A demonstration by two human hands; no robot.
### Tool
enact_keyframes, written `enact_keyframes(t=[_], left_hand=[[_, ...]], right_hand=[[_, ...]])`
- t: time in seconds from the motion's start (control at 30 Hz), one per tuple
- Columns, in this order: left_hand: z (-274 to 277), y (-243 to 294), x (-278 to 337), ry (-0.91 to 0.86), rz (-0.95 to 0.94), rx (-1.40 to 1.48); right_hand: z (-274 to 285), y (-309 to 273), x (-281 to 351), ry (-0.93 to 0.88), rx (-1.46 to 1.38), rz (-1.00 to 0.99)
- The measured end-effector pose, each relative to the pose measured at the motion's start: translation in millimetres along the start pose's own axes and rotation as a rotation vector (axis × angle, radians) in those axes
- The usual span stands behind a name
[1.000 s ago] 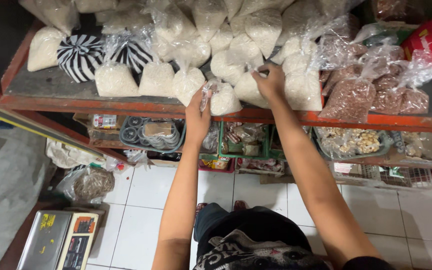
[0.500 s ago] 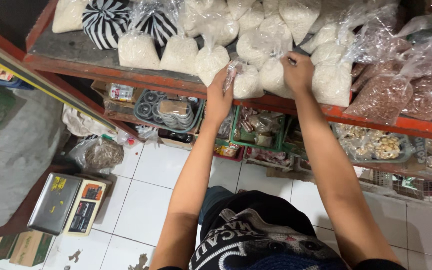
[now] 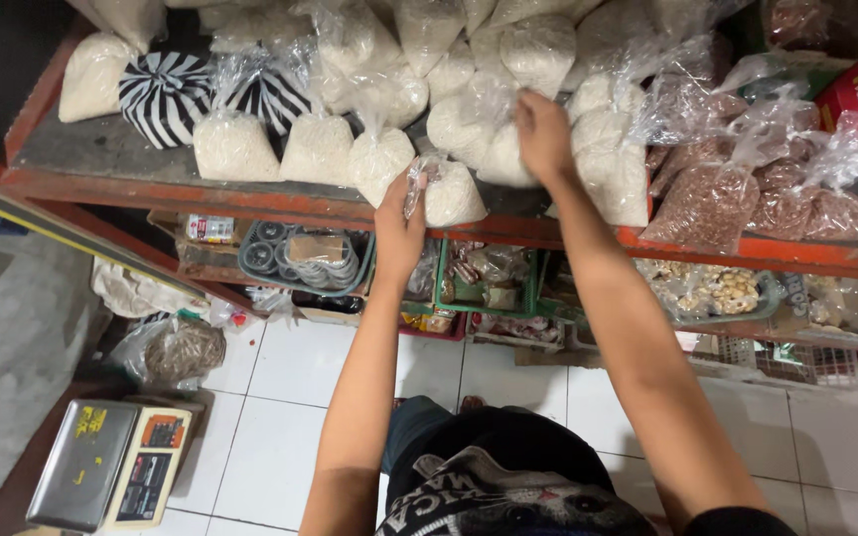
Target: The person moves and arranges various plastic bags containing white and brown grains on store shelves by hand, touching the bags one at a time and smoothing them out.
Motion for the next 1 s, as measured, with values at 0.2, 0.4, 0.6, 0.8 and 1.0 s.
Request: enact_keyframes(t=[0.2,0.4,0.6,0.8,1.0], left_hand=[[6.1,4.4,-0.7,-0.037,0.011,-0.009],[6.2,8.4,-0.5,-0.034,0.010,-0.015],[15.4,16.3,5.1,-0.102,-0.038,-0.022],[16.7,14.4,2.7,-0.101,-0.090,-0.008],[23.5,23.5,2.0,-0.125,-0.067,0.028]], right_hand=[[-14.5,-0.7,-5.3,0.342,0.146,0.062],[-30.2,-85.3,43.9,-0.001,-0.258,-0.203],[-62.1,-65.4,27.6,0.122,0.216,0.120],[-77.5,-55.8,5.0,0.071,0.230,0.104],[-64.2,-71.5,1.3,-0.062,-0.086,0.208]])
Point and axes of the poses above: each hand's wrist, its own x-axis away from the middle knuckle, its own z-axis out of the back of the hand, y = z × x, the point moved 1 cm from there along -x, towards the middle knuckle, and after that the axes turned 13 degrees about -z, right-handed, at the moved point
